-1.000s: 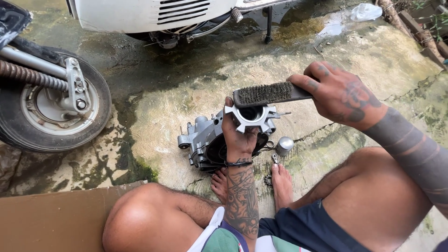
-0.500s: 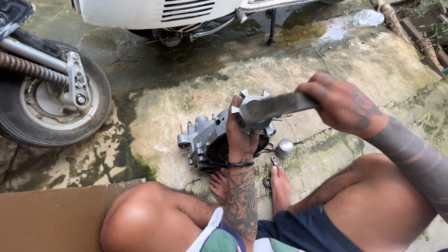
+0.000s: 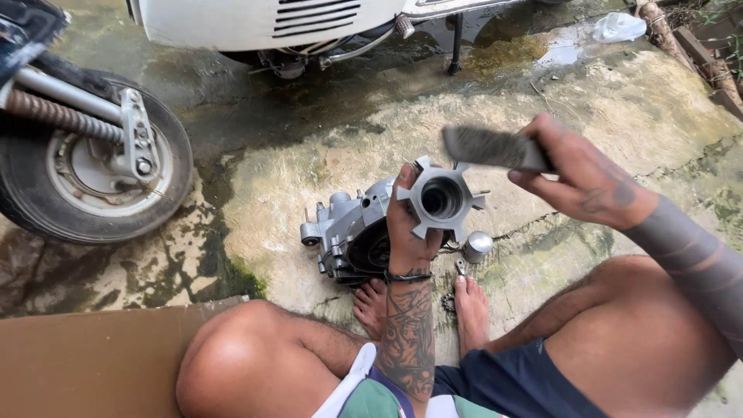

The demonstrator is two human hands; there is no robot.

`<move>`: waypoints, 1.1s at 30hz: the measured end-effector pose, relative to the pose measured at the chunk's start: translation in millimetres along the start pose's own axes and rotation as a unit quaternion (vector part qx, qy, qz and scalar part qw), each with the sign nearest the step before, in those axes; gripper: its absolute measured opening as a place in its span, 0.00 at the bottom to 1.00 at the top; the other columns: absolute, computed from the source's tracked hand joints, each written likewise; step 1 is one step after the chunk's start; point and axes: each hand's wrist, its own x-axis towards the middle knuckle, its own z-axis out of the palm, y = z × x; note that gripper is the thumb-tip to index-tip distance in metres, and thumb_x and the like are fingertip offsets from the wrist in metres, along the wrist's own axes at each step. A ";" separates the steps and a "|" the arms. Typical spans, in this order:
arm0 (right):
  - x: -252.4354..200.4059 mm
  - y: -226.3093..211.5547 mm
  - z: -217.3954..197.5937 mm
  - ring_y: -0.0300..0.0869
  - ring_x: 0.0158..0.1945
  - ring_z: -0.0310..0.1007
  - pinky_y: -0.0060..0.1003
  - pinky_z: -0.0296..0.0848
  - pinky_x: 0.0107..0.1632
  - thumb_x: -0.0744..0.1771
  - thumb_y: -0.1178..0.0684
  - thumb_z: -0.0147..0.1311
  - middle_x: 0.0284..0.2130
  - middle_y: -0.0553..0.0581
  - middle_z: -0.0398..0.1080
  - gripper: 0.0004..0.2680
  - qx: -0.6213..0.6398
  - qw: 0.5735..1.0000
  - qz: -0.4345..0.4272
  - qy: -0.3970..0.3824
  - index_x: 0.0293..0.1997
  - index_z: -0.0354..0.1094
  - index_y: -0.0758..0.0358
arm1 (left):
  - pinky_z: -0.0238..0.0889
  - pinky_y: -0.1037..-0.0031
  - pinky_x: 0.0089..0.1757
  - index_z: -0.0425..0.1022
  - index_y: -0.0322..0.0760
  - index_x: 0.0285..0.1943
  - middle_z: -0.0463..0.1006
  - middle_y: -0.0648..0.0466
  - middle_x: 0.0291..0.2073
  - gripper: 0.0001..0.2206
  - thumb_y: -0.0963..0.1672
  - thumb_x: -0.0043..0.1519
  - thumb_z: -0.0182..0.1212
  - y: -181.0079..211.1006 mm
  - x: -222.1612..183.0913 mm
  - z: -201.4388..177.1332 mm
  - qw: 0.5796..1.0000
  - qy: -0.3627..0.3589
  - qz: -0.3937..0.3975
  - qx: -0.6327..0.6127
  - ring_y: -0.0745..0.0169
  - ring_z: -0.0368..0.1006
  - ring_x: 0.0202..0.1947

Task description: Cleaning and scraping motorcycle engine components including the casing, piston, and gears using a metal file while sitting on the ground.

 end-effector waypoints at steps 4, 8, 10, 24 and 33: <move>-5.4 2.3 -12.9 0.38 0.32 0.53 0.34 0.54 0.35 0.67 0.57 0.49 0.30 0.51 0.55 0.07 0.206 0.975 0.064 0.051 0.47 0.59 0.63 | 0.73 0.79 0.43 0.74 0.28 0.56 0.80 0.49 0.47 0.17 0.49 0.72 0.52 6.7 5.7 7.2 0.997 0.014 -0.035 -0.068 0.66 0.78 0.42; -1.9 -7.1 -20.5 0.38 0.28 0.58 0.31 0.59 0.31 0.64 0.60 0.61 0.33 0.52 0.61 0.08 0.113 0.987 -0.020 0.117 0.40 0.62 0.64 | 0.71 0.82 0.42 0.74 0.27 0.57 0.80 0.50 0.46 0.19 0.49 0.73 0.47 4.4 4.9 2.1 0.999 0.044 0.001 0.032 0.69 0.76 0.40; -1.9 -10.0 -20.1 0.40 0.25 0.64 0.34 0.65 0.32 0.66 0.62 0.59 0.26 0.54 0.67 0.05 0.088 0.984 -0.071 0.136 0.39 0.65 0.67 | 0.69 0.80 0.48 0.71 0.29 0.61 0.78 0.51 0.51 0.18 0.48 0.75 0.44 -1.6 3.2 -7.2 0.996 0.005 0.054 0.070 0.69 0.75 0.46; 9.5 22.1 -1.2 0.42 0.43 0.64 0.43 0.49 0.55 0.61 0.63 0.50 0.37 0.47 0.71 0.12 -0.100 0.994 -0.039 0.005 0.44 0.71 0.51 | 0.78 0.73 0.35 0.61 0.32 0.72 0.78 0.43 0.47 0.24 0.45 0.68 0.56 4.2 -14.9 36.7 0.999 -0.039 -0.015 -0.007 0.59 0.79 0.37; 14.0 19.8 1.3 0.45 0.46 0.63 0.47 0.48 0.52 0.61 0.62 0.54 0.38 0.48 0.65 0.11 -0.138 0.989 -0.041 0.035 0.43 0.68 0.49 | 0.81 0.54 0.40 0.74 0.35 0.57 0.81 0.38 0.46 0.19 0.51 0.65 0.61 -8.3 0.9 3.7 0.999 -0.031 -0.010 0.026 0.42 0.81 0.43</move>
